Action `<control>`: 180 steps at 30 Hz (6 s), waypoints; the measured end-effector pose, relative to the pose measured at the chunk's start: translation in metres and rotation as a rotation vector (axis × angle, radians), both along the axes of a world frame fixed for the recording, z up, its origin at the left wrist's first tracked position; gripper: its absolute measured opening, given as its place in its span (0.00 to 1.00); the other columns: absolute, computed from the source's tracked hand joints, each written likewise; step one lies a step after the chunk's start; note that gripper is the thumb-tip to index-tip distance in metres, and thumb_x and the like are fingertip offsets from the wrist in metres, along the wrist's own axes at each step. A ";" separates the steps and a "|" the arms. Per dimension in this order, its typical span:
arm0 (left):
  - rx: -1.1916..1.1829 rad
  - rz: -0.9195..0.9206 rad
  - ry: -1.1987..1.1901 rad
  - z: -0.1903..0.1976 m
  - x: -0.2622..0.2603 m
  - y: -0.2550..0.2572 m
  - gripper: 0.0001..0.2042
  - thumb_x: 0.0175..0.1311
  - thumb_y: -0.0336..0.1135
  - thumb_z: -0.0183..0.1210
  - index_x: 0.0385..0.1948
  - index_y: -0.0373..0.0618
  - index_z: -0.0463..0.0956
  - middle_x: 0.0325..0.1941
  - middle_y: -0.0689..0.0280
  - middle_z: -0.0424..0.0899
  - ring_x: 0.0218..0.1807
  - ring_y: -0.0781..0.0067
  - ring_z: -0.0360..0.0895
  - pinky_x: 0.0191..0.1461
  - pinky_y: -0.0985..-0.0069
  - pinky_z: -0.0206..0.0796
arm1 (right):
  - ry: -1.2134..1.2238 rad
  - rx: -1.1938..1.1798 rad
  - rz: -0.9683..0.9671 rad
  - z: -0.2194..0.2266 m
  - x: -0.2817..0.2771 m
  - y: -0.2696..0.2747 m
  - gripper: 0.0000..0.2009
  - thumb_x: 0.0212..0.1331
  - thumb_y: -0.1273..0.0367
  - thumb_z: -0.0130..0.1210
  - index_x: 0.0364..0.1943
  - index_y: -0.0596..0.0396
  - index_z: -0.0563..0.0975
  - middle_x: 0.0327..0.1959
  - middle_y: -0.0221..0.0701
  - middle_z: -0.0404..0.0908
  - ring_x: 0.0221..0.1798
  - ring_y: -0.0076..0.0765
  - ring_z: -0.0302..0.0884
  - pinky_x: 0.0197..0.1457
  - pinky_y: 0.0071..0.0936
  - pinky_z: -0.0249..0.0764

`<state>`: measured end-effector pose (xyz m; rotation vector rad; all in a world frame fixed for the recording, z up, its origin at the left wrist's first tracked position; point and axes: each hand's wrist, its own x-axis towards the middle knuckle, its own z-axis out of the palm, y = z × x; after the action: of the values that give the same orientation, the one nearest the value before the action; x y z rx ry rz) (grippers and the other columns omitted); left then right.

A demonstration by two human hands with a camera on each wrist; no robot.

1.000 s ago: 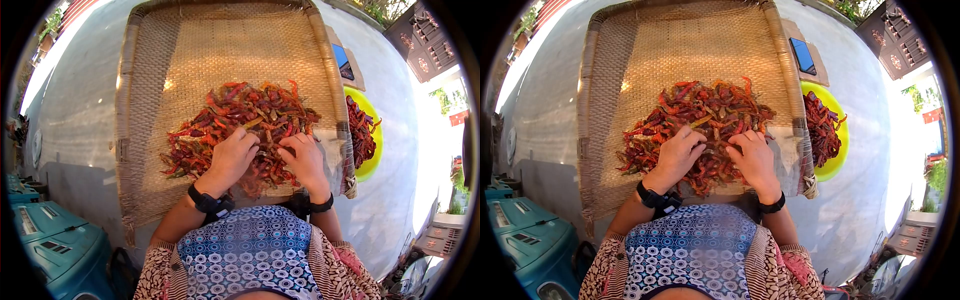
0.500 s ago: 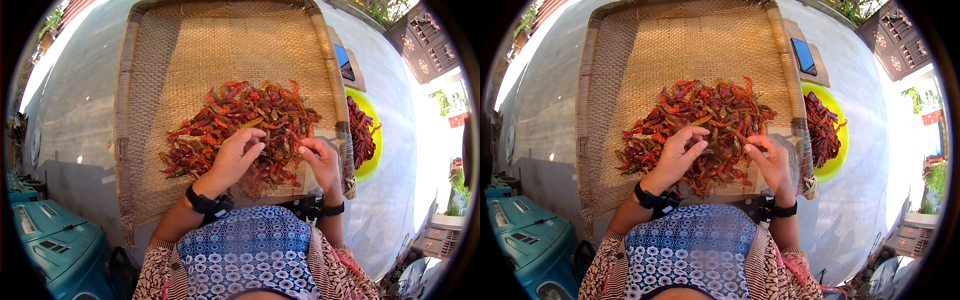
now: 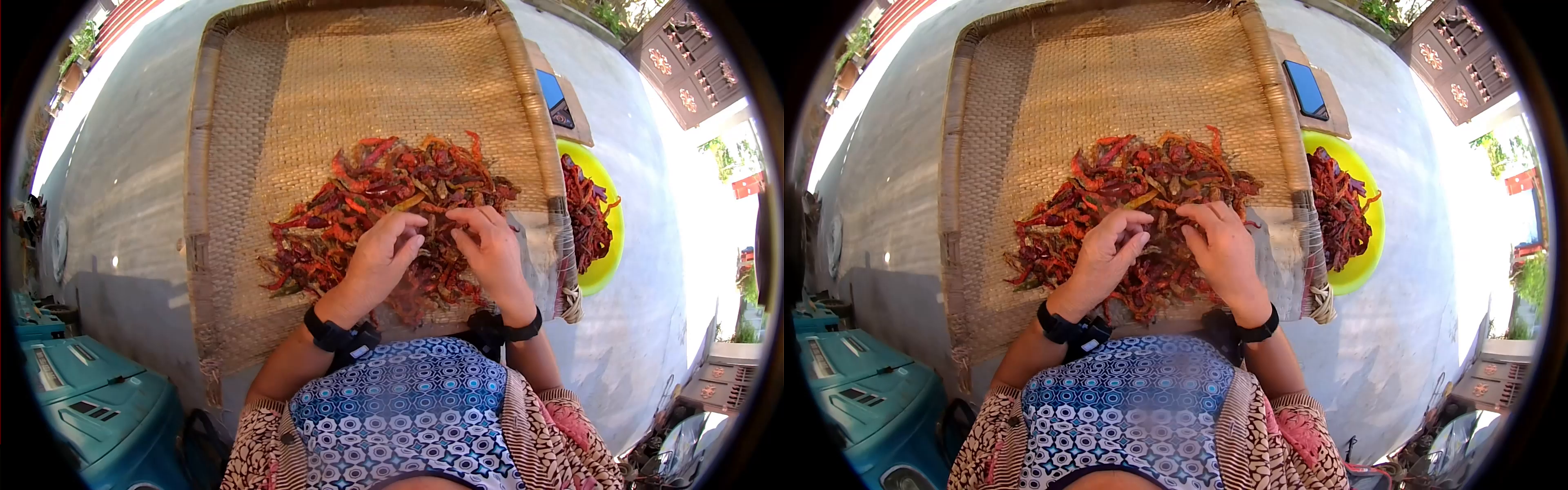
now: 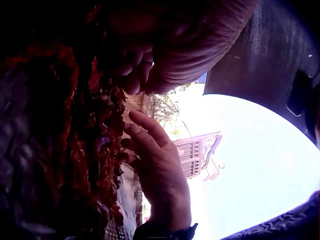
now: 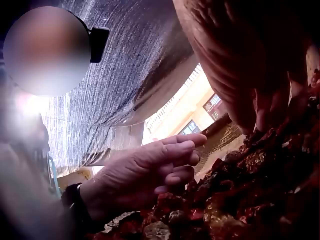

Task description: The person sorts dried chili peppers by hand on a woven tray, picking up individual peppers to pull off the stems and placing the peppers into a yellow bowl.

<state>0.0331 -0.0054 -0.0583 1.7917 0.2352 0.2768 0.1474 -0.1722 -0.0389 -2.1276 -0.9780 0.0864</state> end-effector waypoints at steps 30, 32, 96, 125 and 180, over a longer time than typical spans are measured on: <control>0.186 -0.261 -0.064 0.001 -0.001 -0.001 0.10 0.66 0.31 0.59 0.47 0.43 0.76 0.36 0.63 0.76 0.36 0.71 0.77 0.38 0.74 0.70 | 0.868 0.426 -0.037 0.015 -0.014 -0.014 0.05 0.63 0.74 0.57 0.40 0.56 0.73 0.31 0.24 0.76 0.28 0.16 0.73 0.33 0.16 0.69; 0.121 -0.249 -0.030 0.005 -0.002 -0.001 0.12 0.67 0.32 0.59 0.49 0.43 0.75 0.37 0.63 0.77 0.36 0.72 0.77 0.39 0.74 0.71 | 0.654 0.533 -0.198 0.015 0.010 -0.030 0.04 0.64 0.74 0.57 0.39 0.56 0.74 0.32 0.24 0.76 0.28 0.16 0.72 0.34 0.15 0.69; 0.028 -0.214 0.081 0.004 0.000 0.001 0.15 0.67 0.31 0.58 0.54 0.42 0.70 0.33 0.63 0.80 0.33 0.73 0.78 0.37 0.74 0.71 | 0.304 -0.173 -0.096 0.012 0.017 0.014 0.17 0.56 0.77 0.59 0.50 0.57 0.73 0.39 0.30 0.77 0.36 0.19 0.74 0.36 0.20 0.70; -0.026 -0.213 0.047 0.001 -0.002 0.000 0.13 0.70 0.30 0.55 0.54 0.40 0.69 0.34 0.66 0.78 0.34 0.79 0.77 0.36 0.78 0.73 | 1.006 1.067 -0.297 0.010 0.054 -0.071 0.12 0.68 0.66 0.54 0.50 0.55 0.75 0.44 0.33 0.82 0.30 0.20 0.75 0.35 0.19 0.73; -0.222 -0.123 -0.004 0.003 -0.003 0.002 0.09 0.75 0.36 0.49 0.49 0.42 0.70 0.30 0.70 0.77 0.27 0.85 0.73 0.29 0.84 0.67 | 0.894 0.987 -0.304 0.015 0.042 -0.054 0.13 0.67 0.68 0.55 0.52 0.54 0.72 0.46 0.34 0.82 0.29 0.22 0.78 0.36 0.20 0.76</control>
<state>0.0302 -0.0039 -0.0554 1.5787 0.1458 0.1600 0.1891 -0.2265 -0.0239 -1.0790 -0.0757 0.2993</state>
